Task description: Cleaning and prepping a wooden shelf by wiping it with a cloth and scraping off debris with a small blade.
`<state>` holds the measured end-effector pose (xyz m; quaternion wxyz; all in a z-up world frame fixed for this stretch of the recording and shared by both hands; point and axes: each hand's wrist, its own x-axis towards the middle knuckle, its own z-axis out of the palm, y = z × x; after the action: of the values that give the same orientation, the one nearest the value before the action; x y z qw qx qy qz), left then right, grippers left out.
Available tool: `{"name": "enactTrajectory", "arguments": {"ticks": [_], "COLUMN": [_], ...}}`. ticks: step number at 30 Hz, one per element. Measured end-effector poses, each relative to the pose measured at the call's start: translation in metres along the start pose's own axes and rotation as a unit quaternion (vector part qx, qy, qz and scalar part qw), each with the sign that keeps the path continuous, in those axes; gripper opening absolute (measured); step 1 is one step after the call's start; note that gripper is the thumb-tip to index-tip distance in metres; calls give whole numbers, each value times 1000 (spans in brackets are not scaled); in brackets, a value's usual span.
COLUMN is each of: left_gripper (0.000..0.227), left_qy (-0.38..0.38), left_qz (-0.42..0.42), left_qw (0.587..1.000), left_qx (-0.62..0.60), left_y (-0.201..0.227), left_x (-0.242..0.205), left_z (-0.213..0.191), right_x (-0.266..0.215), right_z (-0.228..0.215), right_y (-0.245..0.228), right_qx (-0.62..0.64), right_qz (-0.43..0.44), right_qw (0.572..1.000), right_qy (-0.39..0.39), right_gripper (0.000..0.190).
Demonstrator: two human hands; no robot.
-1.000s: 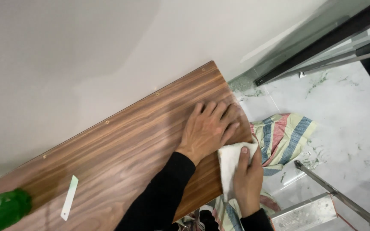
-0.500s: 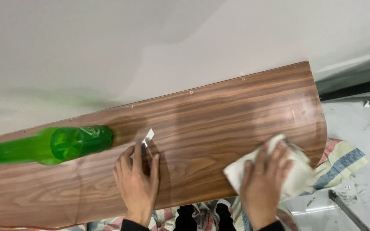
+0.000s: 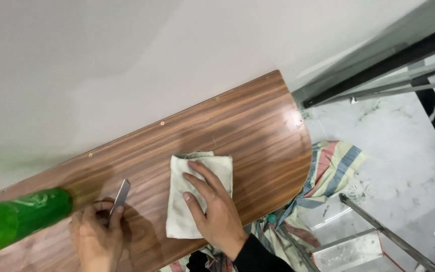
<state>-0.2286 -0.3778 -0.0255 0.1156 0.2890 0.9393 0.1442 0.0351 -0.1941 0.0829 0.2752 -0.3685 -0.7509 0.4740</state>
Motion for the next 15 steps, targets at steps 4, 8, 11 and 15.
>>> {"name": "enactTrajectory", "arguments": {"ticks": [4, 8, 11, 15], "left_gripper": [17, 26, 30, 21], "left_qy": [-1, 11, -109, -289], "left_qz": [12, 12, 75, 47], "left_qw": [997, 965, 897, 863], "left_qx": [-74, -262, -422, -411], "left_y": [31, 132, 219, 325], "left_x": [-14, -54, -83, -93], "left_z": [-11, -17, -7, -9], "right_x": [-19, -24, -25, -12], "right_z": [-14, -33, -53, -111], "right_y": [2, 11, 31, 35], "right_qx": [26, 151, 265, 240], "right_qz": [57, 169, 248, 271], "right_qw": [998, 969, 922, 905], "right_qy": [28, 101, 139, 226], "right_gripper": [45, 35, 25, 10]}}
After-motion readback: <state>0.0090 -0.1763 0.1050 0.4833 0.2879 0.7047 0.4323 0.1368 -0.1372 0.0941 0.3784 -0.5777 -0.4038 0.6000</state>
